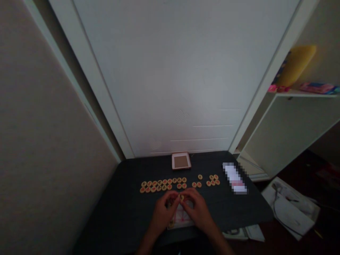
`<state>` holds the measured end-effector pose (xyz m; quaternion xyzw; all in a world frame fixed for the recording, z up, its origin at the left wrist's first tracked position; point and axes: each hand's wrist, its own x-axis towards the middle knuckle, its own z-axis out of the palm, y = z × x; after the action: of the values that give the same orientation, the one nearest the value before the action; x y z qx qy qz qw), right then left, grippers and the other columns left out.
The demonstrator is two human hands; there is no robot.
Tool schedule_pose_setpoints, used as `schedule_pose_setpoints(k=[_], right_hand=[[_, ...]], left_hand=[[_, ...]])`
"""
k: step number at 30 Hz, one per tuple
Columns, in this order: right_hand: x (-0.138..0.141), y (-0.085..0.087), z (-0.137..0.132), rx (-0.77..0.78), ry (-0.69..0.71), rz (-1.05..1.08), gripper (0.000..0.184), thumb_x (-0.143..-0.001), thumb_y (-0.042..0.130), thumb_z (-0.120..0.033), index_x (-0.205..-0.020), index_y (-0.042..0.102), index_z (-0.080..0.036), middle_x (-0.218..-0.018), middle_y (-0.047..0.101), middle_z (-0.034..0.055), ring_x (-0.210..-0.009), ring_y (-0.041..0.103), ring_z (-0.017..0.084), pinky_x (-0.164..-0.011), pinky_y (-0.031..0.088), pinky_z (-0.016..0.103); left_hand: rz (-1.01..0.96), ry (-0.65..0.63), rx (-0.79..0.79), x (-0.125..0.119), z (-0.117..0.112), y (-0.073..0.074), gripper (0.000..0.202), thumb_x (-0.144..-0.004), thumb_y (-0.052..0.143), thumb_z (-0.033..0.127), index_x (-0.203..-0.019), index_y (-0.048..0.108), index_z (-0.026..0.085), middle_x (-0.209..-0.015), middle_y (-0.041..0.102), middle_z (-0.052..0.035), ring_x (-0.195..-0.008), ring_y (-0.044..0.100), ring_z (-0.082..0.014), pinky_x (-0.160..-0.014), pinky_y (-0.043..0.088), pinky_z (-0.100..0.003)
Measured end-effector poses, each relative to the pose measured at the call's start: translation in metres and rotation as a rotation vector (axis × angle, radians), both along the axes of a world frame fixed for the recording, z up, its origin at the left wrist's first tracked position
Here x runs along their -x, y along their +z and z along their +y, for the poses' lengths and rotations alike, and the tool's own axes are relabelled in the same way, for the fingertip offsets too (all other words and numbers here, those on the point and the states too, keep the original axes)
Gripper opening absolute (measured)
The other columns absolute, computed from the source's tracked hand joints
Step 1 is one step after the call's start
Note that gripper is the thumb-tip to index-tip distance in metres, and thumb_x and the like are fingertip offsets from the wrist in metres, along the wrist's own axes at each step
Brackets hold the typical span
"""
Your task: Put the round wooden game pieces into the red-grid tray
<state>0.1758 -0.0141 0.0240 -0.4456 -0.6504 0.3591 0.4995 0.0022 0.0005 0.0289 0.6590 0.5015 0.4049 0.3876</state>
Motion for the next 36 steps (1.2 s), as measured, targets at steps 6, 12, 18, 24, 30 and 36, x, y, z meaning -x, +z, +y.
schedule_pose_setpoints(k=[6, 12, 18, 24, 30, 36], right_hand=[[-0.006, -0.006, 0.0, 0.142, 0.106, 0.16, 0.024, -0.086, 0.071, -0.039, -0.105, 0.072, -0.025, -0.103, 0.071, 0.006, -0.093, 0.07, 0.022, -0.083, 0.058, 0.036], [-0.015, -0.012, 0.003, 0.229, 0.089, 0.208, 0.032, -0.082, 0.074, -0.047, -0.103, 0.072, -0.023, -0.097, 0.075, 0.0064, -0.091, 0.071, 0.025, -0.085, 0.057, 0.04], [-0.03, -0.034, 0.007, 0.298, -0.127, 0.252, 0.037, -0.083, 0.07, -0.055, -0.096, 0.071, -0.021, -0.087, 0.074, 0.0059, -0.081, 0.069, 0.024, -0.073, 0.056, 0.035], [-0.033, -0.054, 0.007, 0.304, -0.193, 0.263, 0.043, -0.081, 0.068, -0.06, -0.098, 0.071, -0.02, -0.087, 0.073, 0.0064, -0.072, 0.069, 0.023, -0.066, 0.056, 0.034], [-0.036, -0.054, 0.006, 0.237, -0.217, 0.245, 0.045, -0.083, 0.067, -0.06, -0.104, 0.071, -0.02, -0.093, 0.072, 0.008, -0.076, 0.069, 0.023, -0.07, 0.057, 0.035], [-0.036, -0.055, 0.005, 0.262, -0.174, 0.262, 0.046, -0.079, 0.072, -0.057, -0.106, 0.069, -0.02, -0.082, 0.072, 0.0047, -0.078, 0.07, 0.024, -0.073, 0.056, 0.033]], left_hand=[[0.062, -0.053, 0.004, 0.002, -0.005, 0.009, 0.029, -0.088, 0.059, 0.045, -0.103, 0.075, 0.026, -0.101, 0.078, -0.0055, -0.094, 0.071, -0.0244, -0.087, 0.056, -0.036], [0.12, -0.085, -0.079, 0.011, -0.005, 0.001, 0.024, -0.093, 0.057, 0.039, -0.107, 0.074, 0.029, -0.107, 0.075, -0.0061, -0.103, 0.068, -0.0246, -0.095, 0.053, -0.04], [0.228, 0.065, -0.259, 0.027, -0.002, -0.026, 0.018, -0.094, 0.057, 0.033, -0.101, 0.072, 0.027, -0.111, 0.07, -0.0074, -0.111, 0.062, -0.0264, -0.101, 0.049, -0.045], [0.31, 0.081, -0.289, 0.029, -0.002, -0.039, 0.02, -0.094, 0.056, 0.032, -0.106, 0.072, 0.028, -0.12, 0.066, -0.0071, -0.118, 0.058, -0.0257, -0.104, 0.048, -0.044], [0.336, 0.083, -0.279, 0.029, -0.001, -0.045, 0.021, -0.094, 0.056, 0.032, -0.107, 0.072, 0.027, -0.123, 0.067, -0.0071, -0.117, 0.061, -0.0253, -0.104, 0.049, -0.045], [0.305, 0.073, -0.298, 0.031, 0.002, -0.049, 0.021, -0.094, 0.054, 0.029, -0.105, 0.072, 0.025, -0.121, 0.068, -0.0079, -0.114, 0.064, -0.0254, -0.101, 0.052, -0.045]])
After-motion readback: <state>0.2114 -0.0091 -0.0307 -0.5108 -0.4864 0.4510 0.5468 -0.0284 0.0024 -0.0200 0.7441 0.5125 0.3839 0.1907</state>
